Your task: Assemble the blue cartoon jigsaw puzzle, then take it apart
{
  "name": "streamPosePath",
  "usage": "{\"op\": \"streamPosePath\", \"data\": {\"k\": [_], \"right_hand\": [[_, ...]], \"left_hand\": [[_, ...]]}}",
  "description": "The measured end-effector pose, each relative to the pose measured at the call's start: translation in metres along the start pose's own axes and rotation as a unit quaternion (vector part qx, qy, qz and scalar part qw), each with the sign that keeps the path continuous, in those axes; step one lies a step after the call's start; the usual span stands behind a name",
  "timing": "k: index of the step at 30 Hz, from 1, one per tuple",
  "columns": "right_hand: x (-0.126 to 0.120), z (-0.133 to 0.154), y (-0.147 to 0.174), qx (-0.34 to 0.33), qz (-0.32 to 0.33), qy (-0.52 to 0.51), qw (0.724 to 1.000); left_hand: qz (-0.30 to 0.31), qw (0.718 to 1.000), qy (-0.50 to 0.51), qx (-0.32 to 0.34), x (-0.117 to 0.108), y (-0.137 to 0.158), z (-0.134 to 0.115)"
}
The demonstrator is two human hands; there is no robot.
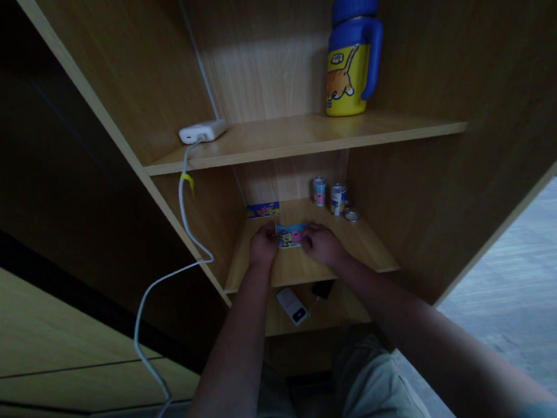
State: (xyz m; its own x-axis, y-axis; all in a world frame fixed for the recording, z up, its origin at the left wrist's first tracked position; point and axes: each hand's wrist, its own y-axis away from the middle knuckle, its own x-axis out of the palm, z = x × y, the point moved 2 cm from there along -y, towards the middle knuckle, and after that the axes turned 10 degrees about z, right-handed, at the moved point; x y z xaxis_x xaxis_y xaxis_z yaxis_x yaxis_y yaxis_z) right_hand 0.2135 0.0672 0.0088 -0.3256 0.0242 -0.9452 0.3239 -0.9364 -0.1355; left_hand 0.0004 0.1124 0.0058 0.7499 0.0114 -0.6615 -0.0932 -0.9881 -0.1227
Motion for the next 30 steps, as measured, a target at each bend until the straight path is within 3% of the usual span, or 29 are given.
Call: {"op": "streamPosePath", "data": {"k": [6,13,22,30], "right_hand": [[0.004,-0.002,-0.001,-0.047,-0.021,-0.01,0.999],[0.012,-0.008,-0.005,-0.078,-0.06,-0.035,0.995],[0.015,-0.011,-0.006,-0.097,-0.083,-0.053,0.99],[0.012,-0.009,-0.006,-0.048,-0.071,-0.033,0.996]], "left_hand": [[0.016,1.0,-0.016,0.013,0.001,0.001,-0.003],[0.016,0.996,-0.08,-0.044,0.0,0.003,-0.008],[0.037,0.991,-0.117,-0.062,0.002,0.001,-0.007],[0.033,0.988,-0.153,0.012,0.009,0.003,-0.013]]}}
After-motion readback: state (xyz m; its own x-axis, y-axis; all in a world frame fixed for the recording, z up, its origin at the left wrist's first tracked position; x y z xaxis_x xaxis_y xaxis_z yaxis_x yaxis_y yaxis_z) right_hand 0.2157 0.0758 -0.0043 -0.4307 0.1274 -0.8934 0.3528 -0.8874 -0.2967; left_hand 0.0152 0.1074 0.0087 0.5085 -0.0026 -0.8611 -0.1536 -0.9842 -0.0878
